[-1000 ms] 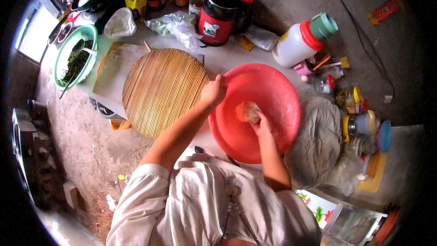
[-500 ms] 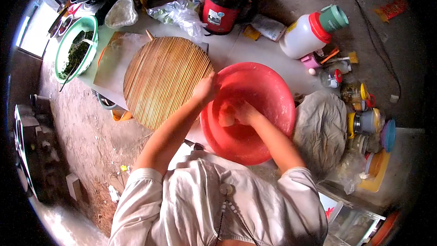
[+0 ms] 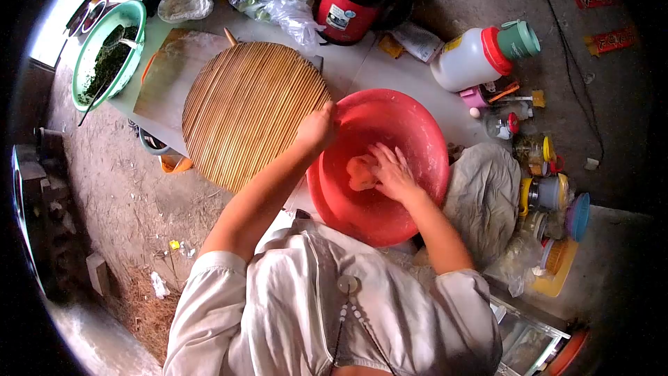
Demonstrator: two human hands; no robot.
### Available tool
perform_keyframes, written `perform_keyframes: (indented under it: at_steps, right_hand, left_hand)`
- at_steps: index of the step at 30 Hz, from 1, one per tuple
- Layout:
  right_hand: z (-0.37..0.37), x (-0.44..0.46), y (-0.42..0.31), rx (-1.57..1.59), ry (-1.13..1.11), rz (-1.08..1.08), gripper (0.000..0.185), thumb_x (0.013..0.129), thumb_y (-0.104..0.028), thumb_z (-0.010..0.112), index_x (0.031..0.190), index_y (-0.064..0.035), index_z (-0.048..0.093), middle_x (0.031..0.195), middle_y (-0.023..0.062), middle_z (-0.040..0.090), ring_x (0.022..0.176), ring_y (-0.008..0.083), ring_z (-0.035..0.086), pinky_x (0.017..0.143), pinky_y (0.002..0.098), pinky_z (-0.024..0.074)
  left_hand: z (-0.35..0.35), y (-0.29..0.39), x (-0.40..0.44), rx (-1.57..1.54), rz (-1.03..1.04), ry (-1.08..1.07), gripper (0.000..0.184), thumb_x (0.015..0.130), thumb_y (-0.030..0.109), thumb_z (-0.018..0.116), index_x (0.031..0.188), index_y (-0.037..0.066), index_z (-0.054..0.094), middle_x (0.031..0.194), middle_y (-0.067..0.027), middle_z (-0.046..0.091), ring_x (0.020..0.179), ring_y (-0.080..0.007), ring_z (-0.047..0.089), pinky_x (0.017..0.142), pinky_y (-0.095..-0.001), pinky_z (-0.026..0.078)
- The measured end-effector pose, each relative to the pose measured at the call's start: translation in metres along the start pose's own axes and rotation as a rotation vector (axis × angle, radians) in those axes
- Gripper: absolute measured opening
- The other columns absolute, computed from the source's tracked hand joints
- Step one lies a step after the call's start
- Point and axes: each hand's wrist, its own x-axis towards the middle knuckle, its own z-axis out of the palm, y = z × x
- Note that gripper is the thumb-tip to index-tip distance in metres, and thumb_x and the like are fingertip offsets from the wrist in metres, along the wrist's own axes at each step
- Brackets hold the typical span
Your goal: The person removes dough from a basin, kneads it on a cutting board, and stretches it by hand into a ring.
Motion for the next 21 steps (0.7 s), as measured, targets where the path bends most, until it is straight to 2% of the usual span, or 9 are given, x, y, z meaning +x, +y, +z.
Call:
perform_keyframes:
  at_steps: [1, 3, 5, 12, 15, 17, 18, 19, 21]
  right_hand:
    - [0.012, 0.002, 0.001, 0.000, 0.001, -0.001, 0.023, 0.067, -0.024, 0.064, 0.085, -0.0105, 0.059, 0.085, 0.0135, 0.060, 0.081, 0.0281, 0.057, 0.073, 0.0373, 0.0451]
    - [0.058, -0.002, 0.000, 0.805, -0.361, 0.389, 0.026, 0.065, -0.026, 0.065, 0.086, -0.0131, 0.060, 0.088, 0.0126, 0.060, 0.080, 0.0291, 0.056, 0.073, 0.0373, 0.0447]
    - [0.080, 0.002, 0.000, 0.529, -0.565, 0.252, 0.026, 0.066, -0.030, 0.063, 0.086, -0.0143, 0.060, 0.087, 0.0110, 0.060, 0.079, 0.0306, 0.056, 0.073, 0.0379, 0.0445]
    - [0.075, -0.026, 0.010, 1.034, -0.567, 1.331, 0.066, 0.076, -0.064, 0.036, 0.110, -0.0094, 0.052, 0.108, 0.0185, 0.052, 0.102, 0.0268, 0.048, 0.086, 0.0420, 0.0388]
    - [0.072, -0.039, 0.025, 1.026, -0.775, 1.383, 0.077, 0.076, -0.065, 0.041, 0.127, -0.0075, 0.037, 0.123, 0.0236, 0.039, 0.116, 0.0325, 0.038, 0.095, 0.0448, 0.0323]
    - [0.025, -0.008, 0.003, 0.448, -0.045, 0.563, 0.070, 0.074, -0.037, 0.062, 0.129, -0.0061, 0.031, 0.126, 0.0195, 0.037, 0.113, 0.0340, 0.041, 0.091, 0.0425, 0.0391]
    - [0.009, 0.008, -0.004, 0.222, -0.221, 0.430, 0.075, 0.067, -0.020, 0.069, 0.129, -0.0066, 0.031, 0.134, 0.0198, 0.024, 0.120, 0.0364, 0.029, 0.101, 0.0411, 0.0265]
    - [0.044, 0.000, 0.002, 0.221, -0.220, 0.430, 0.075, 0.067, -0.020, 0.069, 0.129, -0.0066, 0.031, 0.134, 0.0198, 0.024, 0.120, 0.0364, 0.029, 0.101, 0.0411, 0.0265]
    - [0.141, -0.027, 0.015, 0.375, -0.260, 0.778, 0.075, 0.065, -0.017, 0.069, 0.129, -0.0073, 0.031, 0.136, 0.0192, 0.021, 0.123, 0.0368, 0.025, 0.102, 0.0409, 0.0243]
  left_hand:
    - [0.004, -0.003, 0.002, 0.001, -0.001, 0.001, 0.036, 0.076, 0.021, 0.055, 0.105, 0.006, 0.039, 0.075, -0.0224, 0.059, 0.072, -0.0414, 0.056, 0.062, -0.0497, 0.044]
    - [0.007, -0.010, 0.003, -0.058, 0.052, 0.014, 0.033, 0.076, 0.022, 0.056, 0.101, 0.006, 0.040, 0.073, -0.0227, 0.058, 0.071, -0.0414, 0.056, 0.061, -0.0499, 0.043]
    - [0.006, -0.006, 0.002, -0.048, 0.024, 0.012, 0.033, 0.076, 0.022, 0.055, 0.100, 0.006, 0.040, 0.073, -0.0229, 0.058, 0.071, -0.0413, 0.056, 0.061, -0.0498, 0.043]
    - [-0.008, 0.000, -0.001, -0.028, -0.081, -0.065, 0.032, 0.080, 0.025, 0.050, 0.104, 0.006, 0.042, 0.086, -0.0232, 0.059, 0.080, -0.0391, 0.058, 0.068, -0.0474, 0.046]
    - [-0.009, 0.006, -0.001, -0.020, -0.101, -0.091, 0.030, 0.080, 0.025, 0.050, 0.102, 0.006, 0.042, 0.086, -0.0236, 0.059, 0.080, -0.0389, 0.058, 0.068, -0.0479, 0.046]
    - [-0.008, 0.008, 0.001, -0.011, -0.099, -0.095, 0.030, 0.080, 0.025, 0.050, 0.101, 0.005, 0.042, 0.084, -0.0237, 0.059, 0.079, -0.0389, 0.058, 0.067, -0.0477, 0.046]
    - [-0.008, 0.009, 0.003, 0.001, -0.094, -0.097, 0.029, 0.080, 0.025, 0.050, 0.100, 0.005, 0.042, 0.083, -0.0238, 0.059, 0.078, -0.0388, 0.058, 0.066, -0.0476, 0.046]
    - [-0.005, 0.009, 0.003, 0.001, -0.093, -0.095, 0.029, 0.080, 0.025, 0.050, 0.100, 0.005, 0.042, 0.083, -0.0238, 0.059, 0.078, -0.0388, 0.058, 0.066, -0.0476, 0.046]
    - [0.003, 0.006, 0.003, 0.014, -0.068, -0.020, 0.028, 0.080, 0.024, 0.049, 0.098, 0.004, 0.041, 0.078, -0.0240, 0.059, 0.074, -0.0390, 0.059, 0.065, -0.0474, 0.046]
